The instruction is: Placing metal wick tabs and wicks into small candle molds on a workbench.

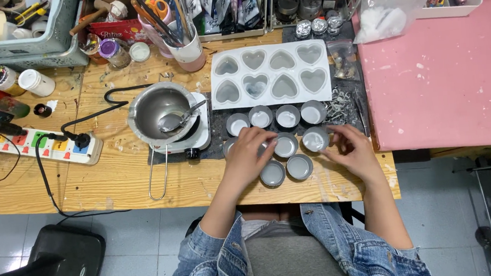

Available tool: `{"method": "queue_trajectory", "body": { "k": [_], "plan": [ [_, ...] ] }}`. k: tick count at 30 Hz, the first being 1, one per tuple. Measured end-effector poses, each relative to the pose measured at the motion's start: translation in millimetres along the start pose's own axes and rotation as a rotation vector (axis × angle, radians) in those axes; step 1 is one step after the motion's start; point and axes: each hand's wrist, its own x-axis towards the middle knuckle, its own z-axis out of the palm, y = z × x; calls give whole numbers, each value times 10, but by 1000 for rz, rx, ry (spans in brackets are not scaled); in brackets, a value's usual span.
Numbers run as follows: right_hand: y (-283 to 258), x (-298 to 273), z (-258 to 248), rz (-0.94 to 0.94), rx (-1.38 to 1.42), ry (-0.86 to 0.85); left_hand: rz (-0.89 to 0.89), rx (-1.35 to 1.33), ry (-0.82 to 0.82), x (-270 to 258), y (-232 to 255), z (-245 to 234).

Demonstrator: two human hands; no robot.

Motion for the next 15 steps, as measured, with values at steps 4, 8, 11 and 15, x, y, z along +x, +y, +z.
{"method": "queue_trajectory", "body": {
  "k": [4, 8, 11, 15],
  "plan": [
    [142, 82, -191, 86, 95, 163, 84, 44, -86, 306, 92, 140],
    [68, 279, -298, 92, -253, 323, 241, 131, -196, 618, 232, 376],
    [143, 329, -252, 69, -437, 291, 345, 219, -241, 832, 217, 694],
    [249, 343, -190, 49, -455, 307, 478, 297, -222, 1061, 150, 1103]
  ]
}}
